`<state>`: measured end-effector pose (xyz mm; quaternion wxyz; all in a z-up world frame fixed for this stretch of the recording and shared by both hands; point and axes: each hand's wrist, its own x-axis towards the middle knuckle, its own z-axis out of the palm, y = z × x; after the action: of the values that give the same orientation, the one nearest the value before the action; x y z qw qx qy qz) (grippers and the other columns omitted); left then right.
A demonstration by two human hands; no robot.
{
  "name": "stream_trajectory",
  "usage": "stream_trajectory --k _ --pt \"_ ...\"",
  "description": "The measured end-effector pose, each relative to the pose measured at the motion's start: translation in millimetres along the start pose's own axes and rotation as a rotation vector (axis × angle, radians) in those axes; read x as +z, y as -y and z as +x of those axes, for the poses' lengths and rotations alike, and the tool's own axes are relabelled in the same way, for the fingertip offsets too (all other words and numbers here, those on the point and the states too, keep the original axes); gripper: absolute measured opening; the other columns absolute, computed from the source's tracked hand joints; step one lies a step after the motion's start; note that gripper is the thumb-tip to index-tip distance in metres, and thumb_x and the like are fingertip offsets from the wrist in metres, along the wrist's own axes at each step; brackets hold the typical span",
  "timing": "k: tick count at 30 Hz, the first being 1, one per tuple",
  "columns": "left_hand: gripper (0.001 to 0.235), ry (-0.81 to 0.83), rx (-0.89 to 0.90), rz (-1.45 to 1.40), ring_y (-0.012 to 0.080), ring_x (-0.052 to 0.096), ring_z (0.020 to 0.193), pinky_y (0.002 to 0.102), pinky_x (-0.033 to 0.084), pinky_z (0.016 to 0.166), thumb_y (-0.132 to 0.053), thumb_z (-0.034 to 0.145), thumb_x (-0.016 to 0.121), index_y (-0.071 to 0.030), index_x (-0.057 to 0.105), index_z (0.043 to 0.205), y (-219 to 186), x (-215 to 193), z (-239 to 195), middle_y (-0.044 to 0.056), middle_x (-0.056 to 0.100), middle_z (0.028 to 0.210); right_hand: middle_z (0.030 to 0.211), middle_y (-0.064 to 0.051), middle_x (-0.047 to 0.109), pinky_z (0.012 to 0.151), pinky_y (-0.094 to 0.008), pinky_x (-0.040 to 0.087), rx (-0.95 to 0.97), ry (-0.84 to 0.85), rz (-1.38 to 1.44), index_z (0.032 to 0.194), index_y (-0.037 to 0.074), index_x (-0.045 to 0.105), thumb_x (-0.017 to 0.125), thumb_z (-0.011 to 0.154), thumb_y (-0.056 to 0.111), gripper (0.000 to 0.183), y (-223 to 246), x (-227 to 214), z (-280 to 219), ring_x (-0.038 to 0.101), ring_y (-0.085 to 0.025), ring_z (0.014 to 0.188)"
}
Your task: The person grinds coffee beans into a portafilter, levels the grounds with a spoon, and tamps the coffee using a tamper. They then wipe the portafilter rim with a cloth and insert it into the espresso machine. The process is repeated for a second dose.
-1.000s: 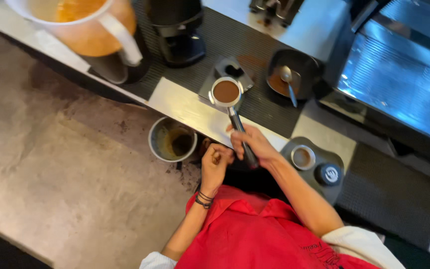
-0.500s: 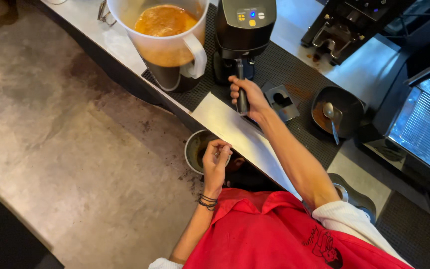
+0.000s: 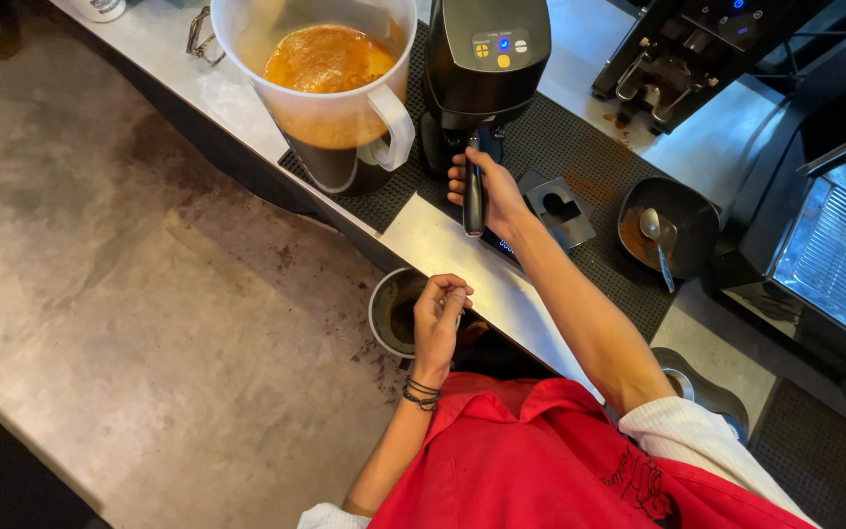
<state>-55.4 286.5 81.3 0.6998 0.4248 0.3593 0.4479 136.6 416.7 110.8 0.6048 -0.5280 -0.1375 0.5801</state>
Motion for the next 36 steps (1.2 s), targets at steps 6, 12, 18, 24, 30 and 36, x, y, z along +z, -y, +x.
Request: stream_trajectory --k 6,12,18,24,30,36 --pt "0.011 0.020 -0.016 -0.007 0.0105 0.064 0.080 0.022 0.050 0.075 -0.001 0.097 0.059 -0.004 0.066 0.104 -5 6 -3 0.008 0.069 0.090 0.099 -0.007 0.074 0.080 -0.036 0.070 0.034 0.014 -0.015 0.124 0.007 0.065 0.069 0.097 0.042 0.044 -3 -3 2 0.077 -0.018 0.087" --pt "0.011 0.021 0.011 -0.032 0.0098 0.064 0.079 0.022 0.050 0.074 0.000 0.096 0.060 -0.005 0.066 0.102 0 8 -7 0.007 0.070 0.090 0.099 -0.006 0.074 0.081 -0.036 0.069 0.050 0.049 0.029 0.124 0.007 0.064 0.067 0.097 0.047 0.048 -12 -6 6 0.077 -0.018 0.088" --pt "0.010 0.025 -0.039 -0.028 0.0113 0.064 0.080 0.025 0.053 0.075 -0.002 0.096 0.060 -0.003 0.066 0.105 -15 11 -21 0.010 0.068 0.091 0.094 -0.001 0.073 0.076 -0.031 0.068 0.083 0.140 0.058 0.119 0.012 0.066 0.066 0.098 0.047 0.041 -5 -4 3 0.075 -0.015 0.084" --pt "0.010 0.013 -0.052 -0.008 0.0102 0.063 0.081 0.023 0.051 0.077 -0.003 0.098 0.060 -0.004 0.066 0.105 -1 10 -27 0.007 0.067 0.091 0.071 0.011 0.042 0.056 -0.021 0.054 0.064 0.212 0.058 0.113 0.017 0.059 0.065 0.105 0.036 0.021 -12 -15 4 0.051 -0.005 0.058" --pt "0.024 -0.001 0.089 0.207 0.0184 0.059 0.087 0.034 0.051 0.087 -0.023 0.104 0.055 -0.007 0.069 0.096 -7 13 -15 0.010 0.063 0.087 0.066 0.014 0.034 0.042 -0.020 0.044 0.095 0.295 0.001 0.095 0.019 0.051 0.061 0.107 0.030 0.019 -33 -46 -69 0.042 -0.001 0.047" --pt "0.034 0.028 0.673 0.744 0.0333 0.058 0.106 0.046 0.041 0.103 -0.034 0.111 0.043 -0.006 0.061 0.119 -74 44 26 0.013 0.059 0.111 0.063 0.001 0.039 0.033 -0.028 0.044 0.054 0.275 -0.002 0.119 0.005 0.058 0.062 0.101 0.007 0.018 -54 -120 -180 0.045 -0.009 0.042"
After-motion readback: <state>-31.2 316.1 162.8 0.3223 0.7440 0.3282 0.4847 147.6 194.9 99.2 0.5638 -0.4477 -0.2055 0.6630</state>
